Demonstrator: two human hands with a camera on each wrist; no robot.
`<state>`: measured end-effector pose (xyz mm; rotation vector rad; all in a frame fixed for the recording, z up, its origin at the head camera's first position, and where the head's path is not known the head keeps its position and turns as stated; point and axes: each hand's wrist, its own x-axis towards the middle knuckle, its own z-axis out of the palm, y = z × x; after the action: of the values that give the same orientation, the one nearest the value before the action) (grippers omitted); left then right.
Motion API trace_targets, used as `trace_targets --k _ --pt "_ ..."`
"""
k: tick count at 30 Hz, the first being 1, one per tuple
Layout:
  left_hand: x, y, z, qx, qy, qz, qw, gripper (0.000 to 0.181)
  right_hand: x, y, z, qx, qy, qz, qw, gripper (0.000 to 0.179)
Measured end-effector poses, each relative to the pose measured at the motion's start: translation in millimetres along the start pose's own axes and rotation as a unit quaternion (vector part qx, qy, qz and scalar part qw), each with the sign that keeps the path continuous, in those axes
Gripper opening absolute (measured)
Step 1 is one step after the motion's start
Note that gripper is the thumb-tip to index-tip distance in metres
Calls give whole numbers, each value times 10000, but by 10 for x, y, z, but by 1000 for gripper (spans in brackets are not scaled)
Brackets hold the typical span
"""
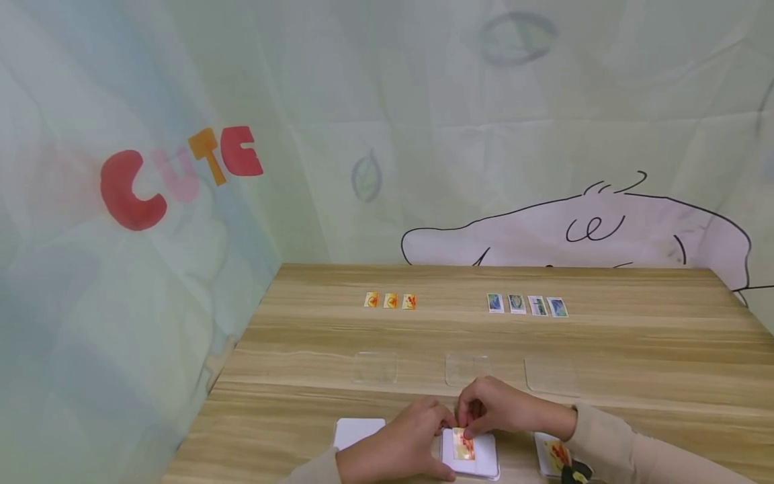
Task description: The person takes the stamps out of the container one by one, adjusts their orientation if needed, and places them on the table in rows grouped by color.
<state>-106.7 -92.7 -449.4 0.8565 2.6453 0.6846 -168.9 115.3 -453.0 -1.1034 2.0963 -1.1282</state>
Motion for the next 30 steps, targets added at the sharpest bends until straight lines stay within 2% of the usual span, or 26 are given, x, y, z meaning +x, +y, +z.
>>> trace_targets --k 15,22,30 --pt "3 11 -10 16 35 41 10000 54 8 33 -15 93 -25 38 9999 9" --pt "-3 18 -13 -76 -40 -93 9999 54 1 4 -34 334 -104 183 9992 9" --pt "-15 9 -10 -49 -58 -30 10000 55 -4 40 -38 620 -164 182 9978 7"
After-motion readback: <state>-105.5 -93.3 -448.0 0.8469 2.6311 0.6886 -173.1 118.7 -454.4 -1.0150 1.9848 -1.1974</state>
